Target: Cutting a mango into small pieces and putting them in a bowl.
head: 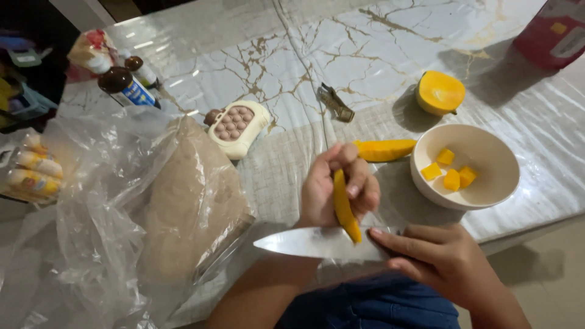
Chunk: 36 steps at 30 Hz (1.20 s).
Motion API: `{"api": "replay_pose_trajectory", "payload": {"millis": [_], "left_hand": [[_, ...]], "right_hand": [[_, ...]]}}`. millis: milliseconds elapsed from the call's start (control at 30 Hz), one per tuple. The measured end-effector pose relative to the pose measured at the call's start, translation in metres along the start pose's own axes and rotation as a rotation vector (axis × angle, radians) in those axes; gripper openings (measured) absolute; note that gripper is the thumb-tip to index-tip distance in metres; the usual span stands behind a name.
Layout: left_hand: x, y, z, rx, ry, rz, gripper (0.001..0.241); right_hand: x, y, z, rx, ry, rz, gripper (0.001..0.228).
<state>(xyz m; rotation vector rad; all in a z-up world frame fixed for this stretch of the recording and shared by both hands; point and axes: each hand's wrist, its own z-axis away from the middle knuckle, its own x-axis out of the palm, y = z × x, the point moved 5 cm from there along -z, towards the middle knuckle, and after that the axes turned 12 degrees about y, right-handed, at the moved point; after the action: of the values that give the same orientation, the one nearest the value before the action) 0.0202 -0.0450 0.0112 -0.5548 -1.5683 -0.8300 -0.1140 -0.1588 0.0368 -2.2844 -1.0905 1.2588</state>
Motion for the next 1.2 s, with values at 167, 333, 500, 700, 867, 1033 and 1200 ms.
{"api": "replay_pose_trajectory", "payload": {"millis": [167,333,500,700,867,1033,1200], "left_hand": [[0.004,-0.008,0.008,-0.037,0.037,0.069,0.038],[0.011,-0.009,0.015,0.023,-0.023,0.073,0.039],[0.009,-0.027,0.017,0.045,0.031,0.113,0.039],[0.011,-0.033,0.021,0.05,0.019,0.163,0.041],[0.013,-0.036,0.023,-0.035,0.012,0.138,0.041],[0.017,-0.043,0.025,0.0,0.038,0.076,0.04],[0.022,-0.044,0.024,0.063,0.104,0.135,0.038]], "right_hand": [[-0.001,0.009,0.011,0.042,-0.045,0.025,0.045],[-0.005,0.011,0.019,0.047,-0.049,0.037,0.046],[-0.011,0.005,0.023,-0.043,-0.02,0.004,0.042],[-0.011,0.006,0.024,-0.054,-0.066,0.053,0.045],[-0.013,0.001,0.021,-0.049,-0.072,-0.04,0.043],[-0.012,0.001,0.024,-0.049,-0.106,-0.009,0.045],[-0.01,-0.004,0.019,-0.106,-0.102,0.043,0.045]]}}
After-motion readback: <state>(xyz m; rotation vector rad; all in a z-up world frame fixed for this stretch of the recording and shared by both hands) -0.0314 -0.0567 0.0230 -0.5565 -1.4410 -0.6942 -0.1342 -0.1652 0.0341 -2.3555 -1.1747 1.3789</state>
